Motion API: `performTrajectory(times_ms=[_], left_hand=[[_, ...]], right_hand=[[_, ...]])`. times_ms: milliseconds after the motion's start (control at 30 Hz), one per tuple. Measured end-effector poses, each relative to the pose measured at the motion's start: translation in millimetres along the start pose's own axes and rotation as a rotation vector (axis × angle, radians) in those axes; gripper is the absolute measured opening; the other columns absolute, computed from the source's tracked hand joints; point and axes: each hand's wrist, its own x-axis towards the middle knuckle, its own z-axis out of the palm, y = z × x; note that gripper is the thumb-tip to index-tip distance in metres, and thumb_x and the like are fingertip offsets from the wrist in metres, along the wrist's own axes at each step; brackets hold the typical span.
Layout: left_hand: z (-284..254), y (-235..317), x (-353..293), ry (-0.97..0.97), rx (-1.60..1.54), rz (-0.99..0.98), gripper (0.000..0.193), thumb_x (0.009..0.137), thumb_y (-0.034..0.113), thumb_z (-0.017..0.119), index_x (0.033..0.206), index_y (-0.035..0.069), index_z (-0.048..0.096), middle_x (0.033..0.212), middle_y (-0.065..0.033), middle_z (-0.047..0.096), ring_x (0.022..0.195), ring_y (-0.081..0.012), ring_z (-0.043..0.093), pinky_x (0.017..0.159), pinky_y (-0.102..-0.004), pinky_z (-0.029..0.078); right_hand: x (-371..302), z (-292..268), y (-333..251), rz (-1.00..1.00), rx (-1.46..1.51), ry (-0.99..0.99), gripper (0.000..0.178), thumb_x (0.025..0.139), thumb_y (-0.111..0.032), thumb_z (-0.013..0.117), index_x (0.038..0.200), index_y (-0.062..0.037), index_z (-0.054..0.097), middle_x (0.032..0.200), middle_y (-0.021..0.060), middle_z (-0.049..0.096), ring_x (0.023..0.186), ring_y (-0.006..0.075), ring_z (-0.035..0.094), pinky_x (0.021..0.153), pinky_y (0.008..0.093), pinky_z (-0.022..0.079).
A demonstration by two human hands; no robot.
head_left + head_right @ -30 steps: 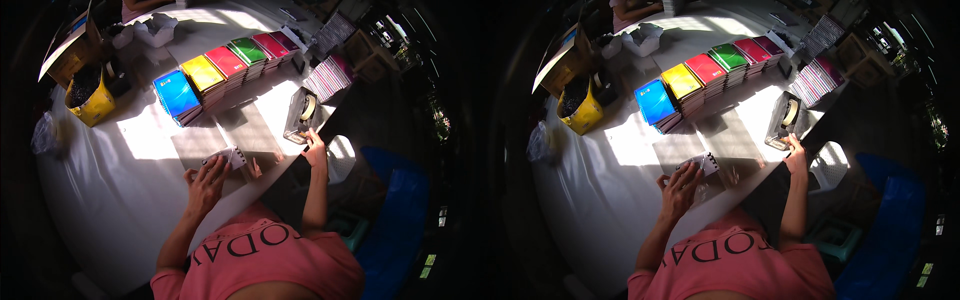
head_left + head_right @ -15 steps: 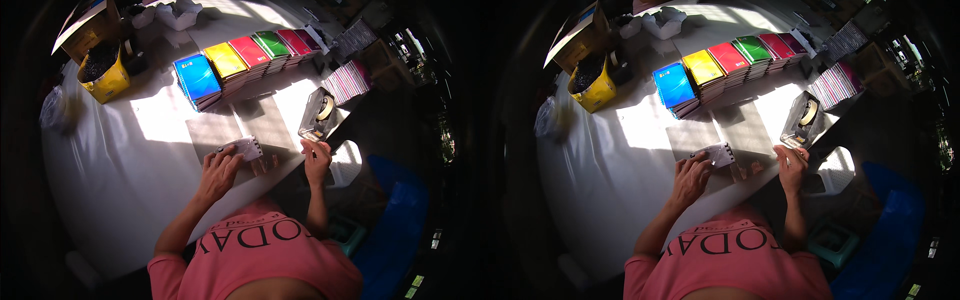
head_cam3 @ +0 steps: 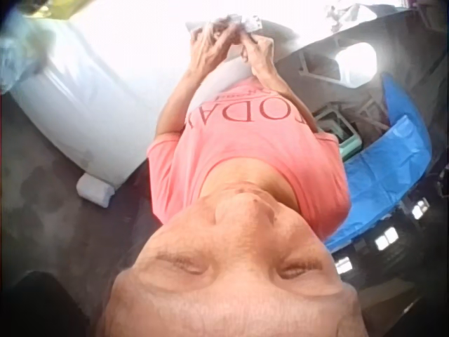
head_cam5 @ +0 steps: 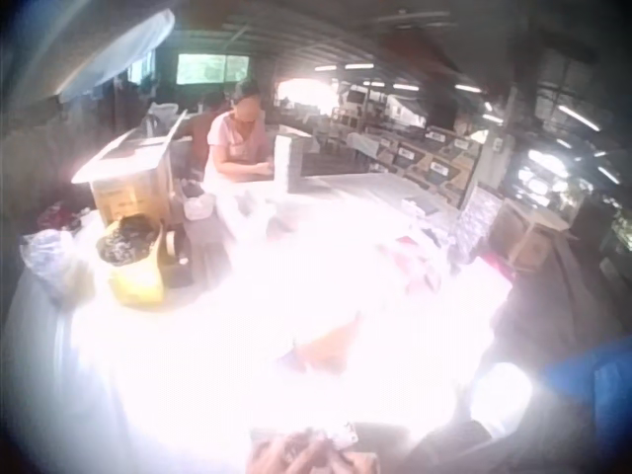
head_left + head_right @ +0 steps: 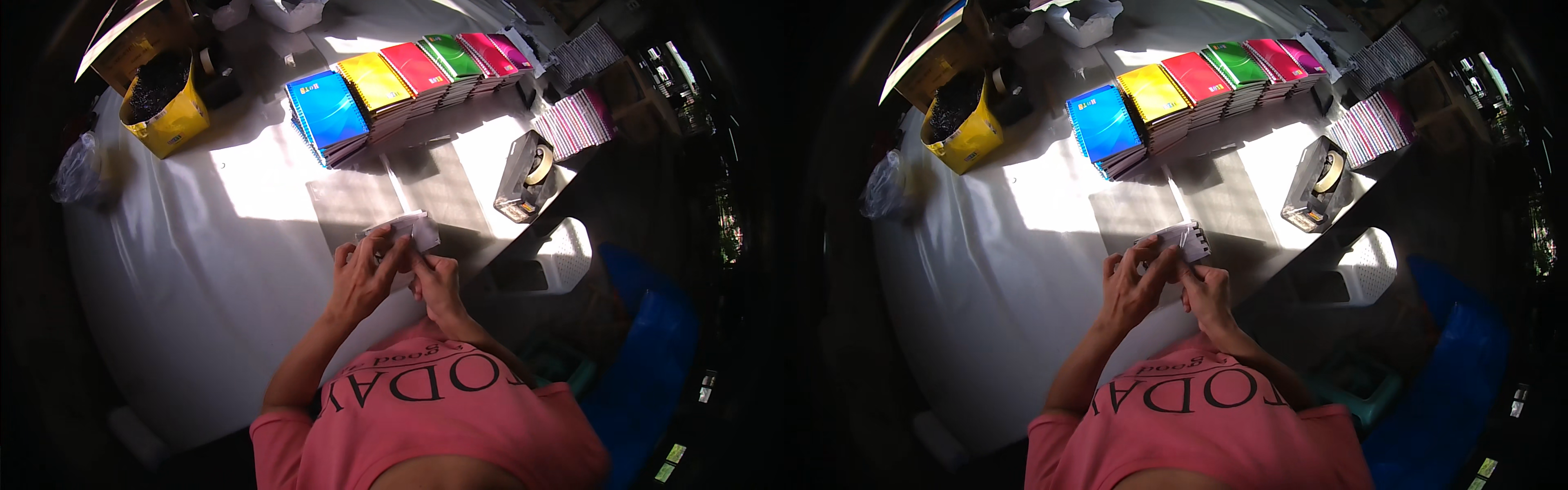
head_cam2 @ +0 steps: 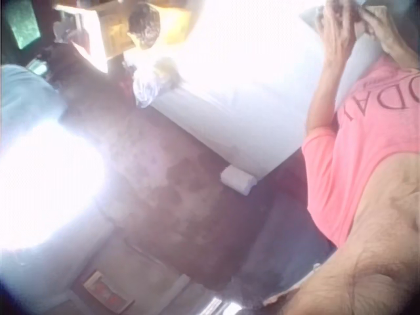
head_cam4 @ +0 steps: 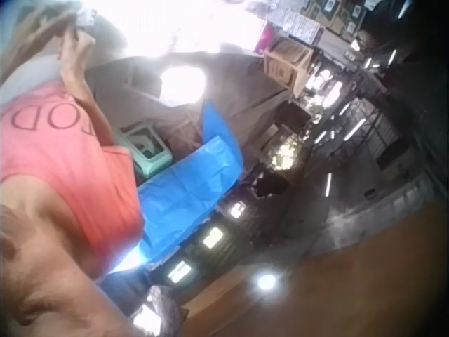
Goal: The person places small notebooks into clear plastic sleeves and then stacks the sleeved notebooks onto a larger pile.
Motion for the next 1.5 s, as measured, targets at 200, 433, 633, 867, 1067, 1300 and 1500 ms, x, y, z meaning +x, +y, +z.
performTrajectory(times_ms=[200, 433, 633, 867, 1067, 1300, 1500], left_hand=[[-34.0, 11.9, 21.0, -0.212, -0.026, -0.138, 0.061, 0.064, 0.025, 0.079, 0.119, 0.017, 0.055, 0.123, -0.0045, 0.047, 0.109, -0.0258, 0.052, 0.09, -0.042, 0.029], [3.2, 19.9, 23.5, -0.117, -0.116, -0.152, 0.063, 0.064, 0.027, 0.079, 0.119, 0.016, 0.051, 0.113, -0.0038, 0.054, 0.107, -0.0207, 0.053, 0.093, -0.0452, 0.029], [-5.7, 71.4, 48.2, -0.415, 0.037, 0.644, 0.065, 0.076, 0.027, 0.066, 0.133, 0.045, 0.04, 0.122, 0.0046, 0.05, 0.112, -0.0144, 0.05, 0.091, -0.0533, 0.026], [-87.3, 112.8, 126.8, 0.221, -1.315, 0.45, 0.054, 0.073, 0.055, 0.068, 0.103, 0.012, 0.052, 0.099, -0.005, 0.043, 0.098, -0.0218, 0.053, 0.07, -0.0311, 0.041], [-159.3, 138.0, 178.5, -0.315, -1.95, 0.49, 0.088, 0.081, 0.066, 0.051, 0.146, 0.027, 0.007, 0.141, -0.0084, 0.032, 0.123, -0.0271, 0.03, 0.096, -0.0414, 0.029], [-119.9, 216.9, 180.2, 0.159, -2.074, 0.496, 0.073, 0.09, 0.056, 0.044, 0.146, 0.028, 0.007, 0.106, 0.0027, 0.062, 0.112, -0.02, 0.038, 0.091, -0.0346, 0.029], [-124.5, 234.6, 181.8, 0.244, -1.677, 0.566, 0.063, 0.094, 0.049, 0.042, 0.146, 0.031, 0.011, 0.085, 0.0113, 0.066, 0.099, -0.014, 0.044, 0.081, -0.0293, 0.029]], right_hand=[[24.6, -18.1, 44.2, -0.443, -0.422, 0.044, 0.028, 0.087, -0.021, 0.063, 0.067, -0.0009, 0.067, 0.048, 0.0071, 0.056, 0.043, 0.0123, 0.056, 0.04, 0.0273, 0.041], [40.7, -73.2, 68.3, 0.08, -0.108, -0.001, 0.028, 0.089, -0.035, 0.058, 0.087, -0.0083, 0.067, 0.068, 0.0075, 0.065, 0.054, 0.0181, 0.063, 0.056, 0.0311, 0.052], [25.4, -113.3, 21.1, 0.048, 0.631, -0.424, 0.064, 0.091, -0.031, 0.056, 0.141, -0.0062, 0.023, 0.121, 0.0104, 0.051, 0.107, 0.014, 0.053, 0.086, 0.0273, 0.047], [2.6, -196.0, -16.1, -0.315, 0.564, -0.366, 0.078, 0.08, -0.015, 0.065, 0.143, -0.0036, 0.021, 0.118, 0.0105, 0.055, 0.1, 0.0114, 0.057, 0.072, 0.0206, 0.049], [25.6, -299.7, -87.6, -0.55, 0.501, -0.071, 0.084, 0.071, -0.008, 0.068, 0.141, -0.0006, 0.021, 0.132, 0.0167, 0.043, 0.117, 0.0249, 0.05, 0.1, 0.0352, 0.042], [95.7, -401.5, -158.6, -0.723, 0.288, 0.244, 0.066, 0.076, -0.006, 0.069, 0.134, -0.0035, 0.037, 0.12, 0.0148, 0.053, 0.105, 0.0236, 0.057, 0.091, 0.0354, 0.048], [174.1, -450.8, -202.9, -0.649, 0.228, 0.205, 0.068, 0.071, -0.007, 0.075, 0.131, -0.0044, 0.043, 0.122, 0.0165, 0.051, 0.11, 0.0266, 0.053, 0.094, 0.0372, 0.044]])
